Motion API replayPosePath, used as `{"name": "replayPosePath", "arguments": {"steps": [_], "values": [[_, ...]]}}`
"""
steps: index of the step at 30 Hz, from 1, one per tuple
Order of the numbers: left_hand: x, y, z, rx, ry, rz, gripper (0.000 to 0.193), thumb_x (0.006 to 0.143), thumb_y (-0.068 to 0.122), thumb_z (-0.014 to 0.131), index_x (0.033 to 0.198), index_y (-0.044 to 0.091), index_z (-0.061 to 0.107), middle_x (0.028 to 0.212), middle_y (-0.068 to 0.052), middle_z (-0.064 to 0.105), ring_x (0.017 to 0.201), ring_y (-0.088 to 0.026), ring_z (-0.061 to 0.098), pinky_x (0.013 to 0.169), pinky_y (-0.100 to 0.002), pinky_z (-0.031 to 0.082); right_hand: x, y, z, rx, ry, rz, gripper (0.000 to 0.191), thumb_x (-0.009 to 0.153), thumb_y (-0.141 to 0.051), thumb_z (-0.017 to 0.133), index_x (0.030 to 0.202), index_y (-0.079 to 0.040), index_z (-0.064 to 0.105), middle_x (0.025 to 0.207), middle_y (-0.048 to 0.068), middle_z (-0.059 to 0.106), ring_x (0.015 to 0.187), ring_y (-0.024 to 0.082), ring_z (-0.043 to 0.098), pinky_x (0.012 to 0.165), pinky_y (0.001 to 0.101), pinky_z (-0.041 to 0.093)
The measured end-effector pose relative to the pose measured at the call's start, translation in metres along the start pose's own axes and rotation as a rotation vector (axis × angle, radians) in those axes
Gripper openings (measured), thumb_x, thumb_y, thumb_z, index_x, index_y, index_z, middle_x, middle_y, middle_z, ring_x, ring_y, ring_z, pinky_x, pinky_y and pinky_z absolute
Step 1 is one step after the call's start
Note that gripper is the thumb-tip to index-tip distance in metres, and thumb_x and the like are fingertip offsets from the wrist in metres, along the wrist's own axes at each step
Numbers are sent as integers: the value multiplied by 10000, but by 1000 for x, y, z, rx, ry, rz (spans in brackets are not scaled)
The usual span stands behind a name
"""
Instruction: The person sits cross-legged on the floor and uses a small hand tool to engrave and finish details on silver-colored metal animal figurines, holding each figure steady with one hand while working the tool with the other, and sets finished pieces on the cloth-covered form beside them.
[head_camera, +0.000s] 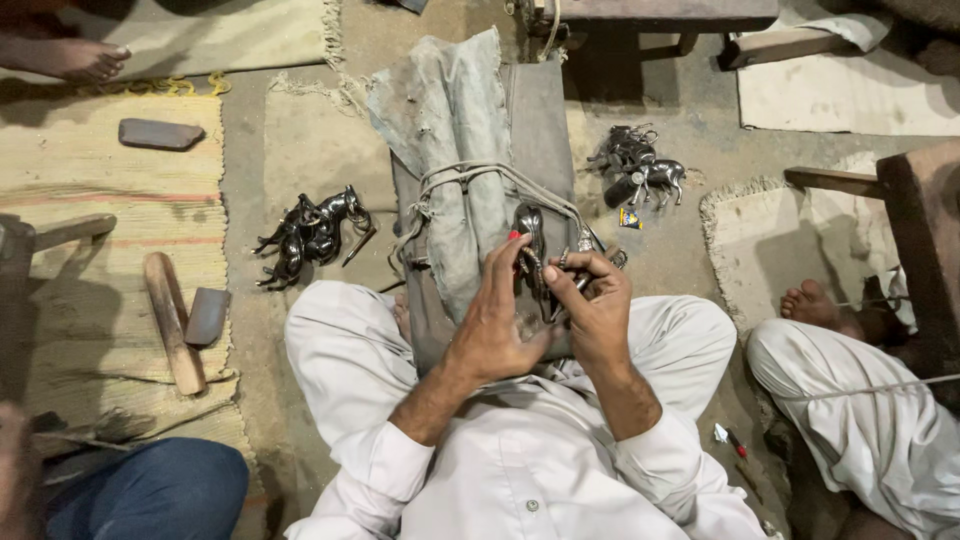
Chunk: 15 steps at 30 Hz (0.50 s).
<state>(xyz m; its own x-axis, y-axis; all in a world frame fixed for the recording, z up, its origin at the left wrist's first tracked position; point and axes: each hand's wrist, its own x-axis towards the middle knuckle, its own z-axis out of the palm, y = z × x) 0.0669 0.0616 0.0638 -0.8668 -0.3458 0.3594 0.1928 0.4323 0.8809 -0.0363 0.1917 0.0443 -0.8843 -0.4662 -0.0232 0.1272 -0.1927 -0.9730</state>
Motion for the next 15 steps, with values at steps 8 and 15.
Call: {"name": "replayPosePath", "arguments": {"steps": [8, 15], "values": [[3, 4, 20, 110, 10, -44, 917, 830, 73, 767, 1577, -20, 243, 1463, -306, 484, 1359, -476, 514, 1139, -494, 439, 3, 0, -37, -208, -165, -22, 52, 961, -49, 776, 957, -2, 754, 858, 25, 697, 713, 46, 589, 634, 204, 476], [4, -2, 8, 161, -102, 27, 799, 828, -93, 628, 1574, -3, 357, 1470, -273, 549, 1360, -427, 568, 1137, -452, 487, 8, -9, -78, -361, 24, -90, 64, 954, -40, 756, 997, 2, 734, 832, -23, 691, 631, 22, 542, 558, 178, 418]]}}
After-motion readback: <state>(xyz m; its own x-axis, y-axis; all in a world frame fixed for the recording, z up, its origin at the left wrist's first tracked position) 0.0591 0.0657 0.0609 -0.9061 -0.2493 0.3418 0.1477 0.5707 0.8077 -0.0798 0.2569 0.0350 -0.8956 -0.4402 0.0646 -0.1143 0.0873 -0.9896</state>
